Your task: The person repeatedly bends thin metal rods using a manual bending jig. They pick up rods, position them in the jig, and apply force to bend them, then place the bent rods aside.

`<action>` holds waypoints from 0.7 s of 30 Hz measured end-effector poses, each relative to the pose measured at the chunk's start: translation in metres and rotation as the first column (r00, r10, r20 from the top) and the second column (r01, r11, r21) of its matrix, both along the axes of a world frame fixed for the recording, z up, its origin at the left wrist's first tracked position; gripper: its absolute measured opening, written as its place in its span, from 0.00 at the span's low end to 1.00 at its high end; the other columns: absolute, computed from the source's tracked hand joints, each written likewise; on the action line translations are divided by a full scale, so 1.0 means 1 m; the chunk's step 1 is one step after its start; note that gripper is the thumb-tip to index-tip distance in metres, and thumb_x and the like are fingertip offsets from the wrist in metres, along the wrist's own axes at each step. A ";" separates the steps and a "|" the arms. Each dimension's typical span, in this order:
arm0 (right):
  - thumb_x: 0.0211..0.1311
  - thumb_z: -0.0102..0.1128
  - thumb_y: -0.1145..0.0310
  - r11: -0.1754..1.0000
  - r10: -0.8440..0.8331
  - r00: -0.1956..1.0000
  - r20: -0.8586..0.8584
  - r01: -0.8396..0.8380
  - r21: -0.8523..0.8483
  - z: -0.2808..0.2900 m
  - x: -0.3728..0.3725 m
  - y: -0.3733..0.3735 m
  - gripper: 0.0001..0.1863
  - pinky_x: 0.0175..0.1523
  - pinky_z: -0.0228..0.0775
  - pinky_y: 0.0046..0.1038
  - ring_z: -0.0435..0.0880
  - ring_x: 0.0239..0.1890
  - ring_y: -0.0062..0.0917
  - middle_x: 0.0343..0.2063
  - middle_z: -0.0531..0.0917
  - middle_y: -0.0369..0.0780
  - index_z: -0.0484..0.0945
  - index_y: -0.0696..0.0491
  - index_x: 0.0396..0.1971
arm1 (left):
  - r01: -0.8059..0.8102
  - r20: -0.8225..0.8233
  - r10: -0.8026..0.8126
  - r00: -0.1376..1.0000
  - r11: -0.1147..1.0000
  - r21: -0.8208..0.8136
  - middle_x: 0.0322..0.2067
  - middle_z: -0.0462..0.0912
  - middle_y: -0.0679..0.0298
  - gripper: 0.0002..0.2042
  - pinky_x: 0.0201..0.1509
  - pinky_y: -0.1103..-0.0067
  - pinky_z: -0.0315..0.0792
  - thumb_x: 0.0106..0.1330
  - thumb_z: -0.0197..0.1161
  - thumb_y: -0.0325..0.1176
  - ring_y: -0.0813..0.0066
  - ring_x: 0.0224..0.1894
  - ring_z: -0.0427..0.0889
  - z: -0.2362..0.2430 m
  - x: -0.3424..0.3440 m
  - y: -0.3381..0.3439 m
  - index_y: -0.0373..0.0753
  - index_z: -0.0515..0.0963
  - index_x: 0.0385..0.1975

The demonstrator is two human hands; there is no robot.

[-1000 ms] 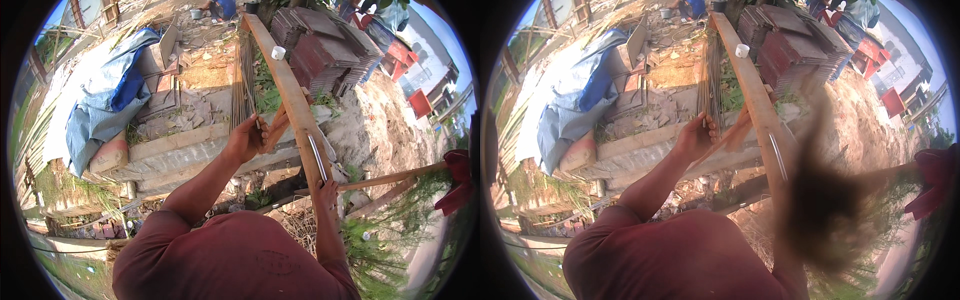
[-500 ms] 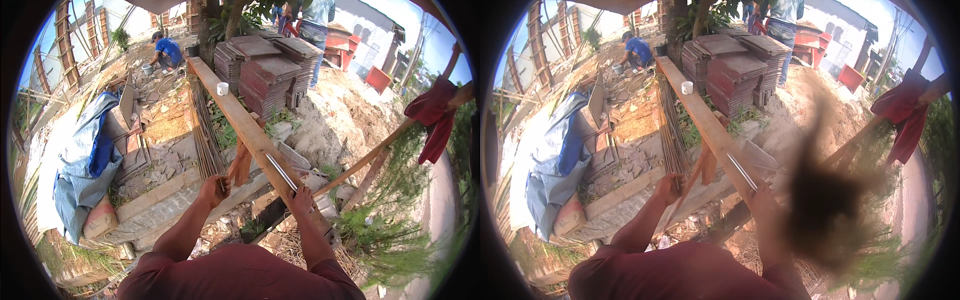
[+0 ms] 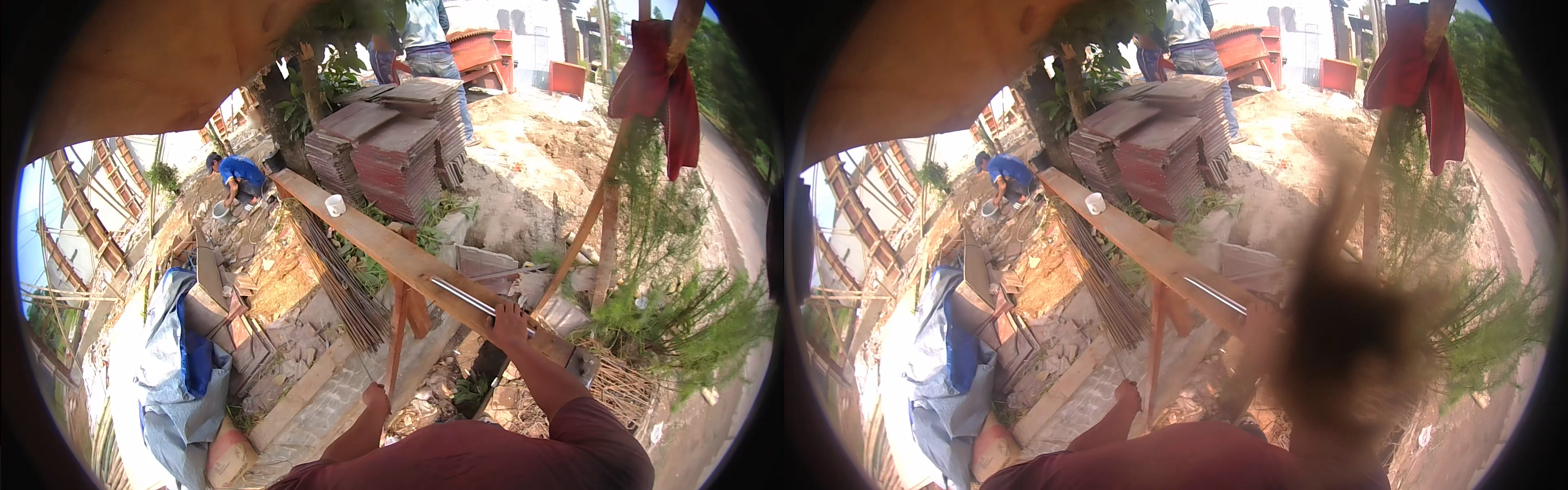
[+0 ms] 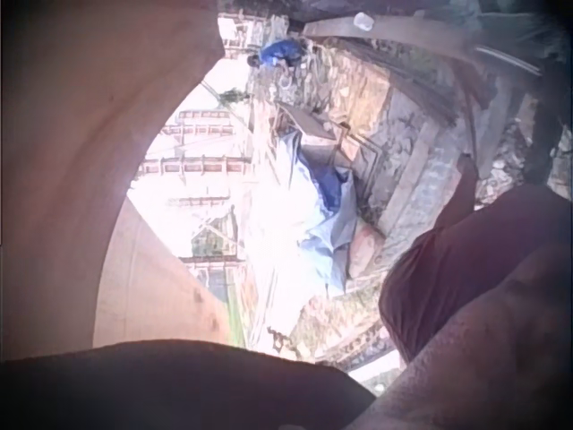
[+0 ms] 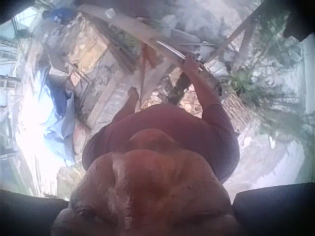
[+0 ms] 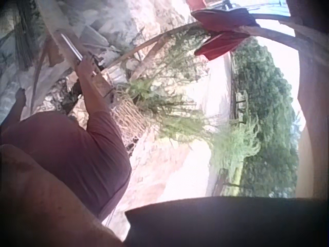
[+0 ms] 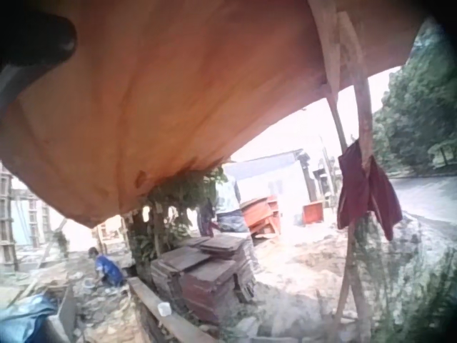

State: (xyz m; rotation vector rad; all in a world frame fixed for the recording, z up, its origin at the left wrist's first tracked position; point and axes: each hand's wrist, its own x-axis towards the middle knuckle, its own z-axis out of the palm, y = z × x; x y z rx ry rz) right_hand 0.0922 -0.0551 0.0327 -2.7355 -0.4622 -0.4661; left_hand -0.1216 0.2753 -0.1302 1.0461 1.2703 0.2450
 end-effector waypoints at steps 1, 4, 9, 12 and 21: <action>0.53 0.54 0.57 1.000 0.011 1.000 -0.007 -0.011 0.005 -0.001 0.001 0.002 0.18 0.49 0.64 0.44 0.70 0.47 0.39 0.41 0.71 0.45 0.69 0.55 0.37 | -0.045 -0.023 0.048 0.999 0.992 0.115 0.15 0.71 0.61 0.16 0.17 0.70 0.61 0.63 0.48 0.40 0.68 0.14 0.67 -0.012 -0.003 0.004 0.35 0.73 0.20; 0.53 0.55 0.57 0.999 -0.017 0.999 -0.041 0.016 -0.035 0.005 0.001 -0.006 0.18 0.50 0.63 0.44 0.70 0.48 0.39 0.41 0.71 0.45 0.69 0.55 0.37 | -0.060 -0.037 0.071 0.997 0.968 0.243 0.16 0.73 0.59 0.17 0.22 0.68 0.62 0.64 0.50 0.39 0.66 0.17 0.69 0.012 -0.010 -0.036 0.32 0.75 0.20; 0.55 0.54 0.58 0.996 0.008 0.999 -0.051 -0.012 -0.084 0.025 -0.011 0.005 0.17 0.51 0.63 0.45 0.69 0.48 0.39 0.42 0.70 0.46 0.69 0.55 0.38 | -0.038 -0.096 0.090 0.991 0.891 0.452 0.16 0.74 0.55 0.19 0.28 0.65 0.64 0.65 0.50 0.39 0.65 0.20 0.71 0.024 -0.073 -0.056 0.30 0.76 0.19; 0.56 0.53 0.59 0.997 0.022 0.996 -0.090 -0.029 -0.075 0.029 -0.012 0.004 0.17 0.52 0.62 0.45 0.69 0.48 0.40 0.41 0.70 0.47 0.69 0.56 0.38 | -0.081 -0.005 0.099 0.995 0.834 0.546 0.14 0.73 0.56 0.19 0.28 0.67 0.64 0.65 0.50 0.40 0.65 0.20 0.70 0.003 -0.103 -0.037 0.30 0.75 0.19; 0.56 0.54 0.59 0.997 0.027 0.998 -0.063 -0.031 -0.064 0.027 -0.012 0.003 0.17 0.52 0.63 0.45 0.69 0.48 0.41 0.42 0.70 0.47 0.69 0.57 0.38 | 0.068 -0.058 -0.036 0.998 0.649 0.758 0.13 0.70 0.61 0.17 0.23 0.72 0.61 0.66 0.49 0.38 0.74 0.17 0.68 0.069 -0.169 -0.053 0.32 0.74 0.20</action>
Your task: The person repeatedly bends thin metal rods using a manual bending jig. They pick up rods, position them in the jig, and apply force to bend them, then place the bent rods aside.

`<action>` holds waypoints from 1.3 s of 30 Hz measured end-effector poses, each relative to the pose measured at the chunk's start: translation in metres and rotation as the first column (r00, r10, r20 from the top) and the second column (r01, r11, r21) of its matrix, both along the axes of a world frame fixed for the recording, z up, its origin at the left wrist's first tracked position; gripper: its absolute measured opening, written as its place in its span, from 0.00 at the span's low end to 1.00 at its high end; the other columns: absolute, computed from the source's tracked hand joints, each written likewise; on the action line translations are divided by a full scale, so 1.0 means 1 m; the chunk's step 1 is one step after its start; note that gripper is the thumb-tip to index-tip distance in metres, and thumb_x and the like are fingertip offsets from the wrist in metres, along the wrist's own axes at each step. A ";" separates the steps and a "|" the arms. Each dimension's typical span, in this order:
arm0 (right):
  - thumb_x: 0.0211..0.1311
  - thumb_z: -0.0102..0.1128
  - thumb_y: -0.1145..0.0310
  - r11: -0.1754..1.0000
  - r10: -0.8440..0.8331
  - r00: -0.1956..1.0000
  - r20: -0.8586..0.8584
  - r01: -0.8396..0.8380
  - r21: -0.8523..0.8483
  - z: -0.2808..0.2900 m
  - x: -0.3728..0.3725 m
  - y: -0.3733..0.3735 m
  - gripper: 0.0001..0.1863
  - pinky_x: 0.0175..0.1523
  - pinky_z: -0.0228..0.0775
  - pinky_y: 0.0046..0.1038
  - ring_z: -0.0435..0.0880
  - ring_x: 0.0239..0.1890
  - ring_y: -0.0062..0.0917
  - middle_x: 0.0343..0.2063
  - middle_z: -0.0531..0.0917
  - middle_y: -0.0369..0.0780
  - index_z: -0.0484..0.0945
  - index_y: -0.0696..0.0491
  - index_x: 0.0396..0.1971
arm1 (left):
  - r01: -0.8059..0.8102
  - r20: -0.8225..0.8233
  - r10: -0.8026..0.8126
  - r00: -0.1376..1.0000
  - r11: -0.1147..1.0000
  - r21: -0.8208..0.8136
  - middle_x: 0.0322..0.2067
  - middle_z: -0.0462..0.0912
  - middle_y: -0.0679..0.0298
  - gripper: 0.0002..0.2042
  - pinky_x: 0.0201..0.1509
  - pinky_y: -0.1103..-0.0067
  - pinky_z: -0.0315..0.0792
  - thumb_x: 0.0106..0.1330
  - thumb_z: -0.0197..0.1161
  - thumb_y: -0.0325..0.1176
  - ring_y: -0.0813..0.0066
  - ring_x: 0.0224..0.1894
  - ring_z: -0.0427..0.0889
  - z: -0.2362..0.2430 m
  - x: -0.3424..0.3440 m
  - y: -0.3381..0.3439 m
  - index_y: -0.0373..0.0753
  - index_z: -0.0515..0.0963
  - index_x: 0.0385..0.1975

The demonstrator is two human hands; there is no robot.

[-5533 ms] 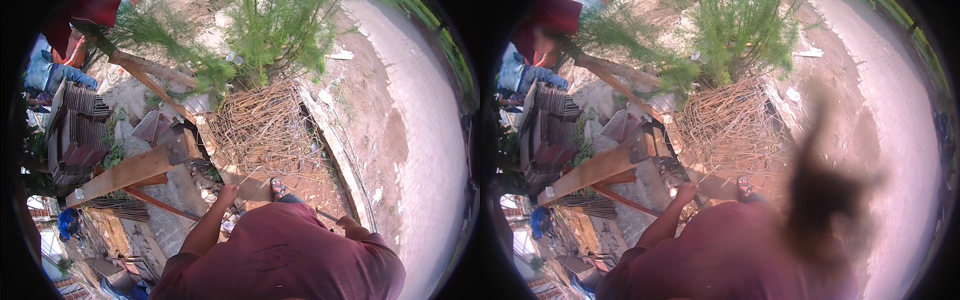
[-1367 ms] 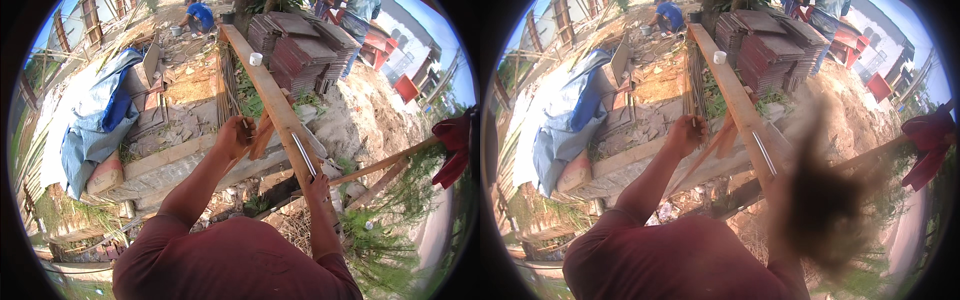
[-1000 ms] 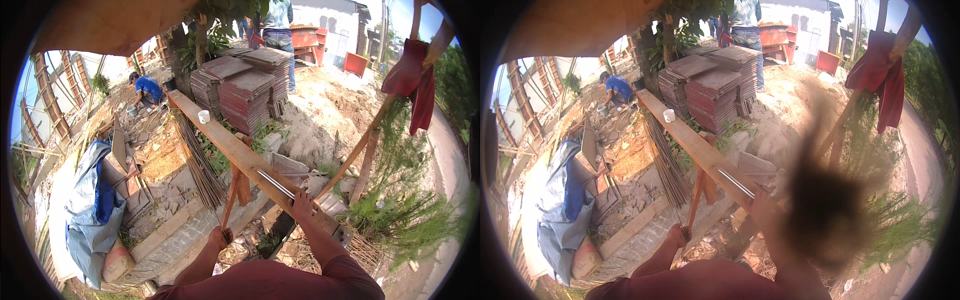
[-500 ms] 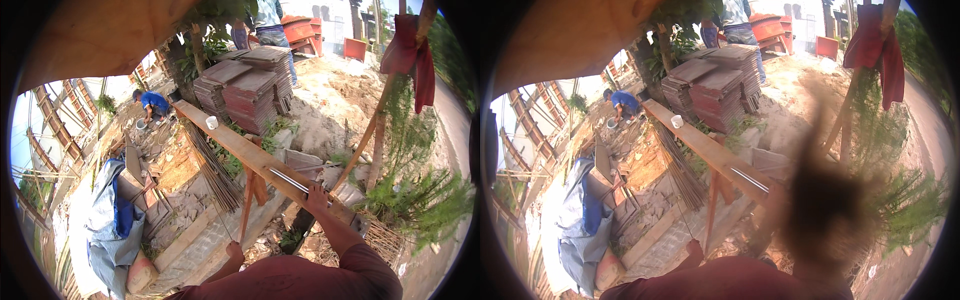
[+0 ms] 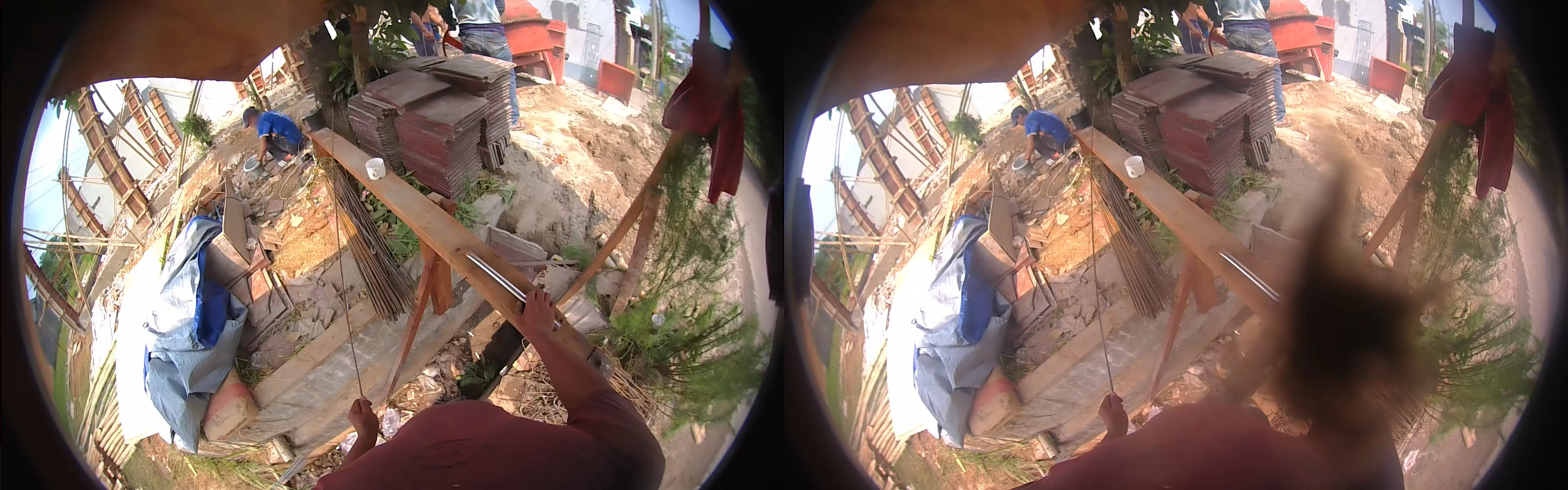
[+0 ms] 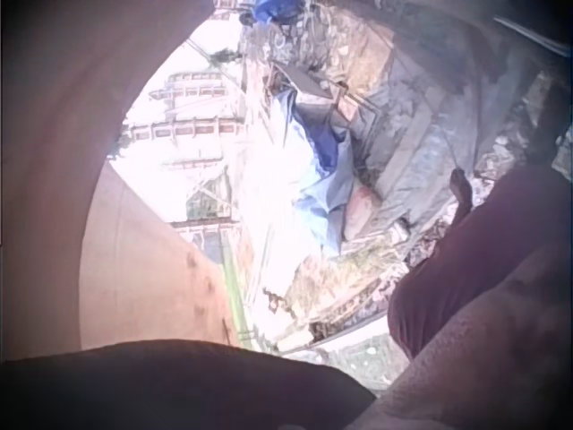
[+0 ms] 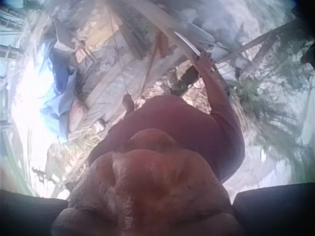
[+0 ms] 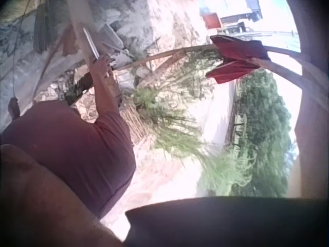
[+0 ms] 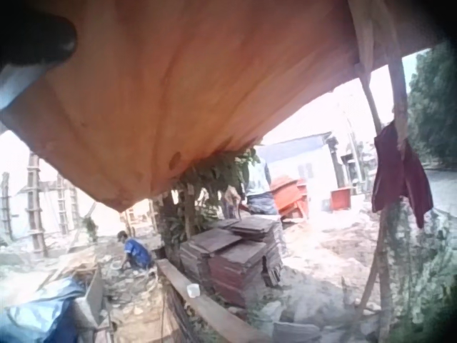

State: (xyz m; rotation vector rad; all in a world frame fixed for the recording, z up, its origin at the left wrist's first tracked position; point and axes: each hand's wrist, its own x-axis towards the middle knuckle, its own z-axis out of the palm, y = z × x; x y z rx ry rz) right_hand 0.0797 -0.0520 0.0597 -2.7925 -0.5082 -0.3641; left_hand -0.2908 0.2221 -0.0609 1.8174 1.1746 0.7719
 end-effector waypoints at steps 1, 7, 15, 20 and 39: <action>0.56 0.54 0.59 1.000 -0.005 1.000 -0.002 0.005 -0.006 0.000 0.000 0.000 0.17 0.52 0.63 0.45 0.69 0.48 0.41 0.42 0.70 0.47 0.69 0.57 0.38 | 0.015 0.002 -0.015 1.000 1.000 -0.001 0.13 0.68 0.62 0.17 0.23 0.73 0.60 0.66 0.50 0.37 0.75 0.17 0.66 0.009 0.006 -0.005 0.32 0.73 0.20; 0.55 0.54 0.59 1.000 -0.007 1.000 -0.015 0.007 0.016 -0.007 0.005 -0.002 0.18 0.53 0.62 0.45 0.69 0.49 0.41 0.42 0.71 0.46 0.70 0.57 0.39 | 0.162 -0.025 -0.160 0.987 0.985 0.061 0.13 0.71 0.57 0.16 0.24 0.72 0.63 0.66 0.51 0.37 0.70 0.18 0.71 0.035 0.049 -0.007 0.32 0.75 0.21; 0.54 0.55 0.59 0.998 0.035 0.998 0.050 -0.038 0.059 -0.031 0.017 -0.013 0.18 0.51 0.63 0.46 0.70 0.49 0.40 0.42 0.71 0.46 0.71 0.57 0.38 | 0.373 -0.028 -0.409 0.912 0.854 -0.362 0.13 0.69 0.64 0.17 0.21 0.73 0.61 0.67 0.52 0.40 0.73 0.15 0.67 0.054 0.162 -0.004 0.33 0.76 0.22; 0.53 0.55 0.58 0.999 0.014 1.000 -0.018 -0.014 0.031 -0.029 0.018 -0.012 0.19 0.50 0.63 0.47 0.70 0.50 0.41 0.42 0.71 0.47 0.70 0.57 0.39 | 0.509 0.065 -0.547 0.834 0.719 -0.473 0.14 0.66 0.69 0.17 0.17 0.78 0.57 0.69 0.50 0.41 0.81 0.13 0.62 0.061 0.194 -0.010 0.33 0.75 0.28; 0.49 0.58 0.60 0.985 -0.012 0.980 0.198 -0.023 0.173 -0.028 0.013 -0.010 0.16 0.44 0.66 0.44 0.71 0.42 0.38 0.35 0.71 0.44 0.69 0.55 0.32 | 0.495 0.261 -0.540 0.800 0.348 -0.796 0.48 0.74 0.56 0.26 0.48 0.67 0.71 0.65 0.55 0.39 0.62 0.47 0.76 0.042 0.176 -0.028 0.38 0.59 0.60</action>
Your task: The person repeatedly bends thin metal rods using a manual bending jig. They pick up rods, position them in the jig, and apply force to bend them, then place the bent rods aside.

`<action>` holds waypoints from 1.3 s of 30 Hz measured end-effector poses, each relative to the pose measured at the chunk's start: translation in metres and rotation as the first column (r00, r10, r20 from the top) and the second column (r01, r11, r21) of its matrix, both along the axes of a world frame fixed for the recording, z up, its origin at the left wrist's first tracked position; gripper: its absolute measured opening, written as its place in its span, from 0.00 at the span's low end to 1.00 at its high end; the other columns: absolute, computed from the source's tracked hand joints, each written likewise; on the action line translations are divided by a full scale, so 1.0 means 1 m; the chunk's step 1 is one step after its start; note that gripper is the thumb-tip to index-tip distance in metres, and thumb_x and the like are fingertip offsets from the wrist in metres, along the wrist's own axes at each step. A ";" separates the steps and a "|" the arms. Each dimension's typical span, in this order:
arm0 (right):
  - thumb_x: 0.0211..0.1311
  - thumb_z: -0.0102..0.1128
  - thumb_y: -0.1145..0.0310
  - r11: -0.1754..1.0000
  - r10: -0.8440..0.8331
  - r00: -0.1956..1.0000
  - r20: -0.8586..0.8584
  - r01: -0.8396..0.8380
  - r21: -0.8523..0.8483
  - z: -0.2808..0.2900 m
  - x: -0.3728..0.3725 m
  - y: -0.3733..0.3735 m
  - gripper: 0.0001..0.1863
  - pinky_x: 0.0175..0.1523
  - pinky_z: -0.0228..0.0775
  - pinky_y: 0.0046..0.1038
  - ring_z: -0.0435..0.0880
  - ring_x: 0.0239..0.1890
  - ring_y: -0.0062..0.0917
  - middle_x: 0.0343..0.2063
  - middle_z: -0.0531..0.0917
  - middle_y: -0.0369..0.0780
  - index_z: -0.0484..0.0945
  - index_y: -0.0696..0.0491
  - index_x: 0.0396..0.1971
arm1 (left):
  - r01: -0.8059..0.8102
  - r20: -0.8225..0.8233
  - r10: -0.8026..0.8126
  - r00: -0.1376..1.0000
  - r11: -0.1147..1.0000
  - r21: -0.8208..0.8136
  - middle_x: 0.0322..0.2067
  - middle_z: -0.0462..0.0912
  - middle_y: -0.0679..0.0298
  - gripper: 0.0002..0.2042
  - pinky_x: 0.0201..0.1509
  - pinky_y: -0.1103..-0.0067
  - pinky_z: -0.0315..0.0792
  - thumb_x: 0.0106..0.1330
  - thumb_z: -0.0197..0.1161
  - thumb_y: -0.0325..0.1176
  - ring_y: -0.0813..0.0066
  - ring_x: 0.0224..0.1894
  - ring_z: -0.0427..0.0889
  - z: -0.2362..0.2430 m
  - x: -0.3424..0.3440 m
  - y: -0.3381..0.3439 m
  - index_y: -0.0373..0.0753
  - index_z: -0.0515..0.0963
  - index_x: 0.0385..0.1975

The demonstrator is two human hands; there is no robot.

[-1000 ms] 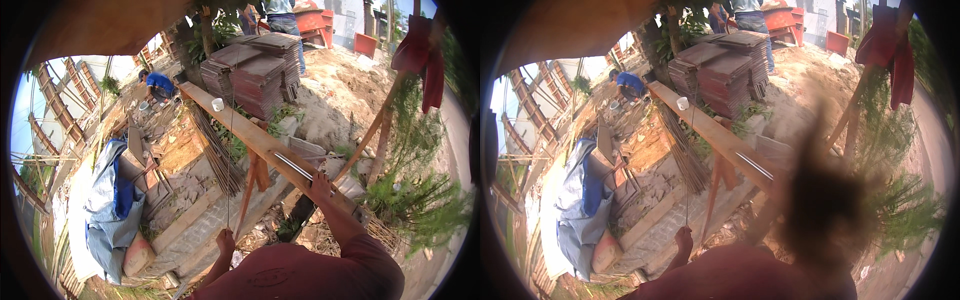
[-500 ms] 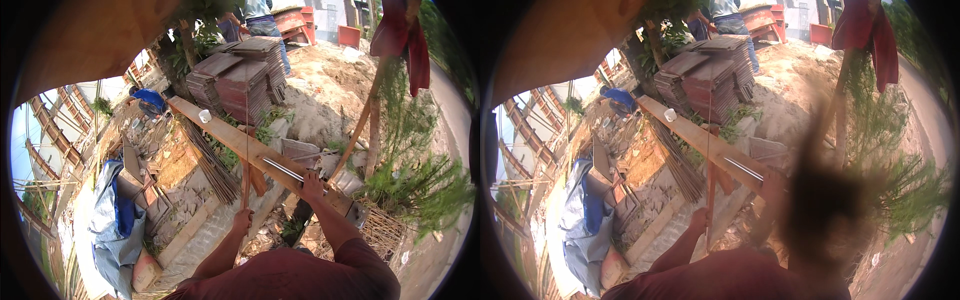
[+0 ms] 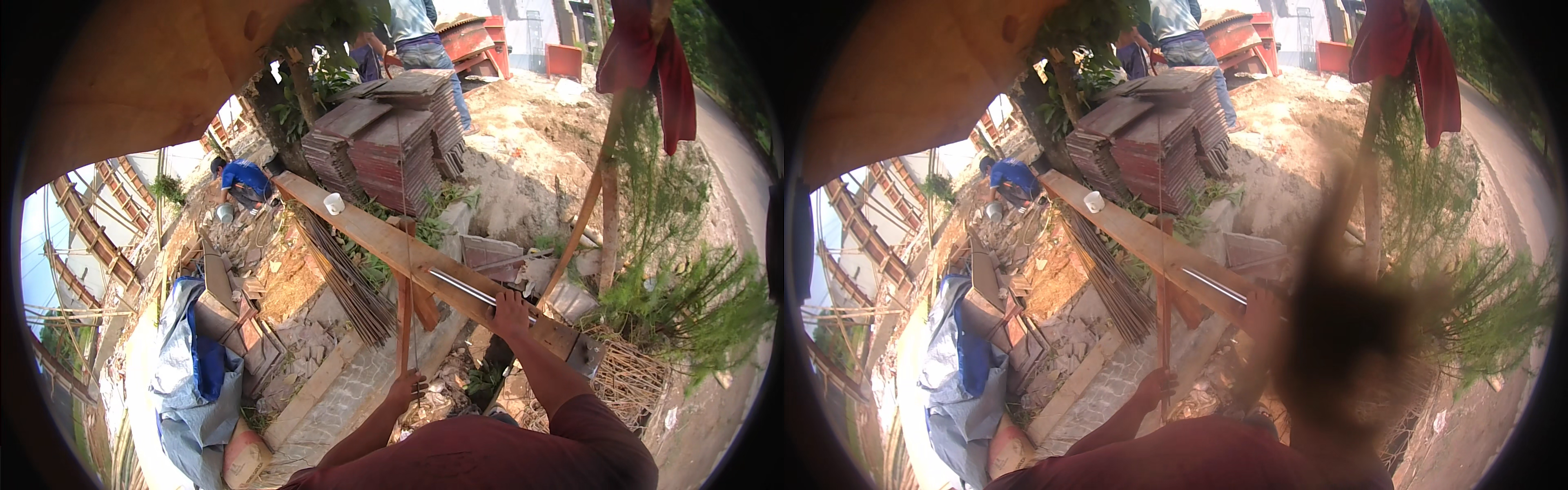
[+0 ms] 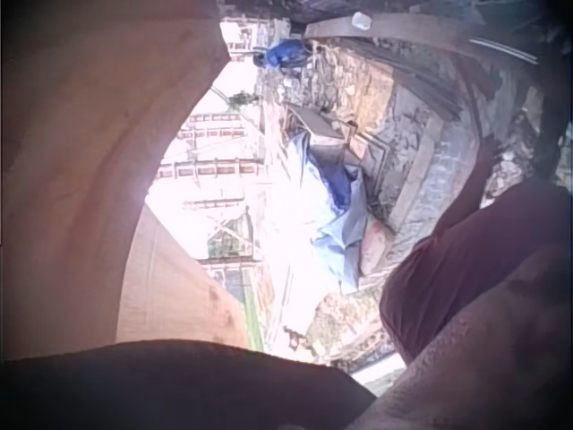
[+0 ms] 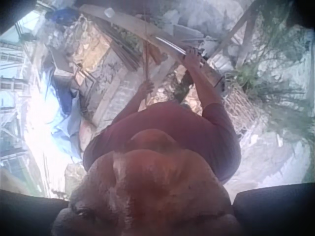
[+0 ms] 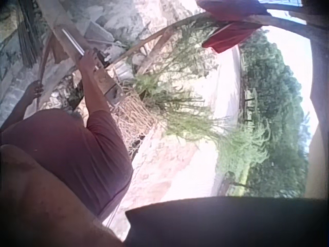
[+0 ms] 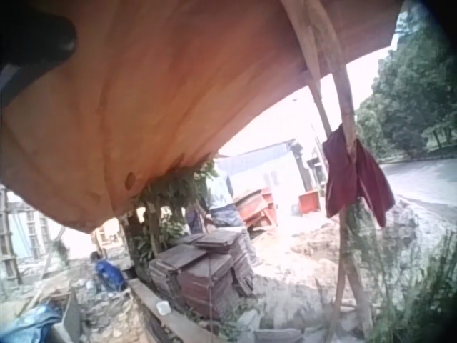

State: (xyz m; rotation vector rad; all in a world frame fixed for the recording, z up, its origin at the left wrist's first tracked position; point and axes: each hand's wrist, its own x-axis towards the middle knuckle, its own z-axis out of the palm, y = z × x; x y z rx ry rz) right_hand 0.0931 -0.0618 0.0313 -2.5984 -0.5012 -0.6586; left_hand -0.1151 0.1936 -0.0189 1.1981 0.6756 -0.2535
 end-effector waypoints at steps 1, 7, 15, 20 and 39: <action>0.49 0.58 0.60 1.000 0.006 1.000 0.012 -0.006 0.005 0.000 0.000 -0.001 0.15 0.44 0.65 0.44 0.71 0.42 0.38 0.36 0.70 0.44 0.69 0.55 0.32 | -0.008 0.020 0.009 1.000 1.000 -0.019 0.47 0.74 0.58 0.27 0.45 0.69 0.71 0.65 0.56 0.39 0.64 0.45 0.76 -0.003 -0.002 0.001 0.37 0.58 0.61; 0.50 0.57 0.60 0.999 -0.013 1.000 -0.019 0.012 -0.039 -0.003 0.001 0.002 0.16 0.45 0.65 0.45 0.70 0.44 0.38 0.37 0.70 0.44 0.69 0.55 0.33 | 0.015 -0.018 -0.015 1.000 0.999 0.032 0.47 0.75 0.57 0.25 0.48 0.67 0.70 0.65 0.56 0.41 0.63 0.47 0.76 -0.025 -0.014 0.007 0.38 0.62 0.58; 0.51 0.55 0.60 0.999 -0.025 0.995 -0.099 0.021 -0.033 0.003 -0.001 0.003 0.16 0.48 0.63 0.46 0.70 0.46 0.39 0.39 0.71 0.44 0.70 0.55 0.34 | 0.038 -0.063 -0.038 0.997 0.999 0.000 0.42 0.77 0.61 0.22 0.42 0.73 0.73 0.64 0.58 0.43 0.71 0.41 0.77 -0.020 -0.027 -0.002 0.37 0.66 0.53; 0.50 0.56 0.60 0.998 -0.011 0.997 -0.077 0.005 -0.066 0.019 -0.010 0.006 0.15 0.47 0.64 0.45 0.71 0.46 0.39 0.37 0.72 0.44 0.70 0.55 0.33 | 0.005 0.001 -0.005 1.000 0.998 -0.065 0.42 0.78 0.62 0.19 0.42 0.73 0.72 0.64 0.56 0.46 0.71 0.42 0.77 -0.030 -0.046 0.007 0.39 0.68 0.48; 0.54 0.56 0.62 0.994 -0.017 0.977 -0.211 -0.006 -0.109 0.032 -0.017 0.008 0.17 0.53 0.62 0.46 0.68 0.51 0.42 0.42 0.71 0.46 0.69 0.56 0.39 | 0.773 -0.701 -0.445 0.557 -0.033 0.634 0.37 0.80 0.50 0.16 0.46 0.63 0.73 0.66 0.45 0.40 0.51 0.42 0.80 -0.186 -0.235 0.080 0.37 0.78 0.37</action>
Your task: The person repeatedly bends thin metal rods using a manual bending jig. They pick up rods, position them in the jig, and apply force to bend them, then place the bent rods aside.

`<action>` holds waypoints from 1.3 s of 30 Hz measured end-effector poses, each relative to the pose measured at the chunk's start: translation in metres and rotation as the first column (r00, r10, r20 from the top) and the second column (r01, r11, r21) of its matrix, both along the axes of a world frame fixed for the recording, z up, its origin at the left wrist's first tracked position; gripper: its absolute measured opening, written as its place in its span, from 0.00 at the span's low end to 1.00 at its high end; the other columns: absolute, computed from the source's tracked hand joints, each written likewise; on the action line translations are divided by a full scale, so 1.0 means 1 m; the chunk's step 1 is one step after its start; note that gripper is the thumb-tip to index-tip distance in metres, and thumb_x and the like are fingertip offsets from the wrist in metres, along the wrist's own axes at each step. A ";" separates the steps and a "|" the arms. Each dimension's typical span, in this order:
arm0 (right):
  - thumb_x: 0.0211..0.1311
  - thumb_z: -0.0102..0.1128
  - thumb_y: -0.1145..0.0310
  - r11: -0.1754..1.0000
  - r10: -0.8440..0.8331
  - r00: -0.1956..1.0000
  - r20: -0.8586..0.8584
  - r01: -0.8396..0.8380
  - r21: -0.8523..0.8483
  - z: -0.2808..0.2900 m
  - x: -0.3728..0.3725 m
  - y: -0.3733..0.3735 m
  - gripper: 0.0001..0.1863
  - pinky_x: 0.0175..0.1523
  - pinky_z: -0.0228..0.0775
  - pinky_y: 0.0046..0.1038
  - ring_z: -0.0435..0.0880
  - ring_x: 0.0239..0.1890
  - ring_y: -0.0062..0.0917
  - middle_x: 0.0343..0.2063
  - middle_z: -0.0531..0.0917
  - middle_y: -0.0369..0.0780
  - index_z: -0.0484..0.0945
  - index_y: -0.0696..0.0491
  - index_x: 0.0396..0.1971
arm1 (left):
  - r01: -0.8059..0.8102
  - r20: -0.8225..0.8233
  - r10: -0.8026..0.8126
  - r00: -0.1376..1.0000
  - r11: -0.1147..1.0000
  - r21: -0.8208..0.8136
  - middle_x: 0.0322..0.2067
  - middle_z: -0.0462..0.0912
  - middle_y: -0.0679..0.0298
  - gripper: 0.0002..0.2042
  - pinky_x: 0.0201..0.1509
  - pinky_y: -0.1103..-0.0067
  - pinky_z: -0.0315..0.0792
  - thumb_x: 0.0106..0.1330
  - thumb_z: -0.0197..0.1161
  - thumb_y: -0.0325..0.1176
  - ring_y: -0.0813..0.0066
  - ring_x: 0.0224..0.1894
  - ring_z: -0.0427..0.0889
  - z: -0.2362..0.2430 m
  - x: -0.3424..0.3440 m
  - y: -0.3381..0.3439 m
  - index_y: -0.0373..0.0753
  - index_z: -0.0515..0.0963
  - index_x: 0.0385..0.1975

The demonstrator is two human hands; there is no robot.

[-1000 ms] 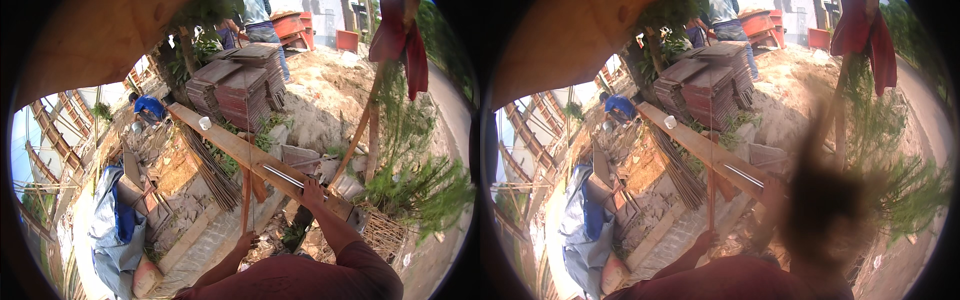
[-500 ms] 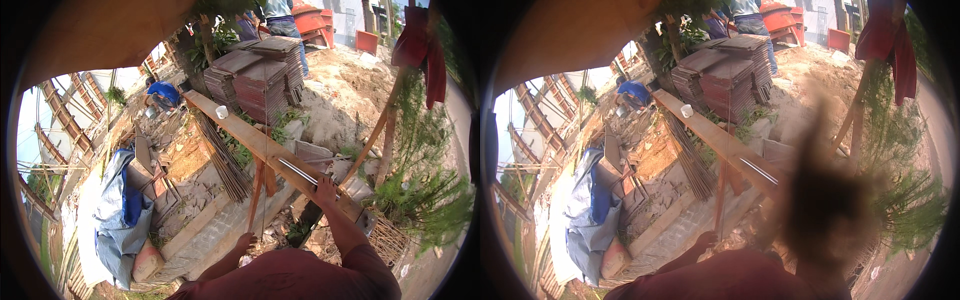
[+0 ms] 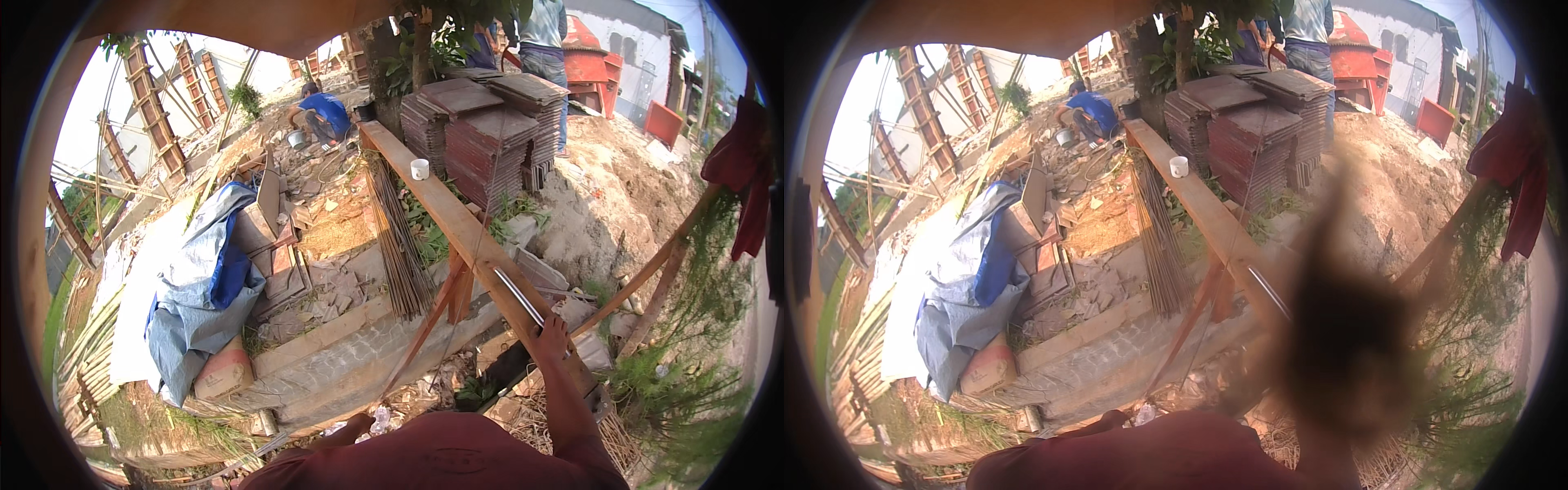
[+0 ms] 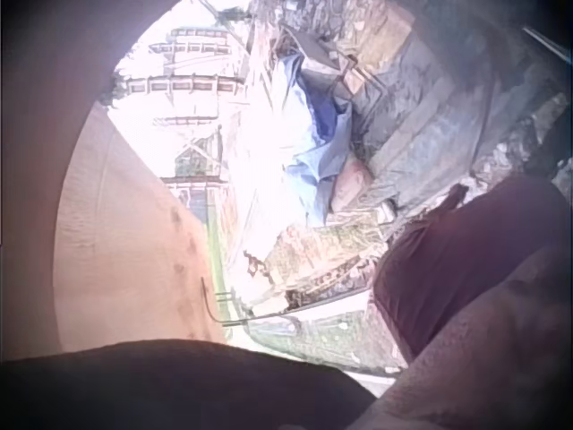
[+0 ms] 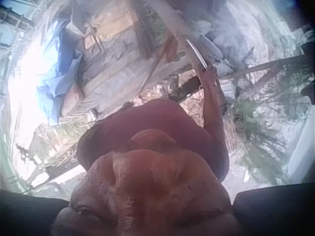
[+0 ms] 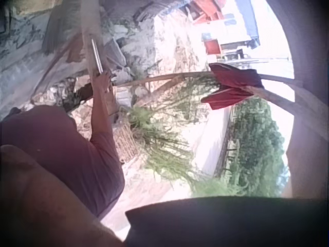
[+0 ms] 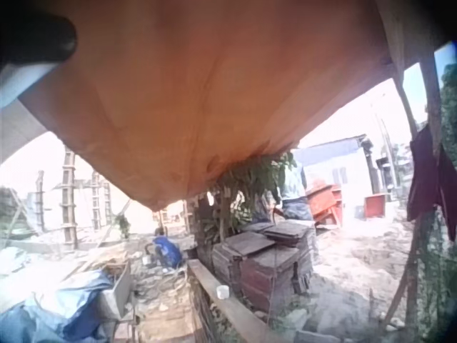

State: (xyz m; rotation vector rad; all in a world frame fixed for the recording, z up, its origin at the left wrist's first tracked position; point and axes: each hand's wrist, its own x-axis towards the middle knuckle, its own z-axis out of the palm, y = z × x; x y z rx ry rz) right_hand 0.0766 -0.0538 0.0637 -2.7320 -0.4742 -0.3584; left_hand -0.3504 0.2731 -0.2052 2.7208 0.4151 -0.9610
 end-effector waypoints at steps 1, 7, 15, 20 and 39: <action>0.53 0.57 0.63 1.000 0.011 1.000 -0.007 -0.011 0.023 -0.001 0.001 -0.001 0.16 0.52 0.63 0.46 0.69 0.50 0.42 0.42 0.71 0.46 0.69 0.56 0.38 | 0.026 -0.008 -0.026 1.000 0.999 0.020 0.37 0.80 0.50 0.15 0.45 0.63 0.73 0.66 0.45 0.38 0.51 0.42 0.80 0.002 0.000 -0.003 0.37 0.78 0.37; 0.49 0.59 0.64 0.986 0.065 0.989 -0.131 -0.043 0.164 -0.002 0.018 -0.016 0.15 0.48 0.67 0.44 0.73 0.43 0.47 0.37 0.74 0.48 0.73 0.58 0.35 | -0.491 0.070 0.514 0.855 0.845 -0.212 0.38 0.81 0.50 0.13 0.42 0.64 0.75 0.62 0.50 0.37 0.54 0.42 0.81 0.006 -0.015 0.009 0.40 0.80 0.39; 0.53 0.61 0.70 0.993 0.116 0.954 0.276 -0.116 -0.018 0.197 0.029 -0.109 0.14 0.47 0.67 0.38 0.74 0.41 0.42 0.38 0.74 0.46 0.73 0.57 0.39 | -0.492 -0.144 0.475 0.868 0.861 -0.128 0.27 0.83 0.59 0.12 0.27 0.71 0.74 0.64 0.53 0.37 0.65 0.28 0.83 -0.009 -0.028 0.050 0.39 0.78 0.41; 0.59 0.53 0.75 0.924 0.011 0.574 0.819 -0.319 0.211 0.361 -0.081 -0.130 0.13 0.56 0.65 0.37 0.74 0.52 0.41 0.46 0.77 0.48 0.74 0.55 0.45 | -0.174 -0.082 0.174 0.981 0.985 0.015 0.32 0.82 0.54 0.12 0.37 0.64 0.74 0.62 0.56 0.38 0.59 0.38 0.82 -0.016 -0.086 0.052 0.38 0.76 0.40; 0.52 0.58 0.58 0.354 -0.640 0.590 -0.492 0.795 0.492 -0.053 0.001 -0.384 0.19 0.34 0.74 0.37 0.83 0.31 0.35 0.30 0.81 0.45 0.76 0.57 0.38 | -0.585 -0.061 0.628 0.776 0.679 -0.444 0.30 0.75 0.62 0.09 0.26 0.68 0.67 0.65 0.50 0.37 0.65 0.28 0.76 0.042 0.035 0.042 0.40 0.71 0.37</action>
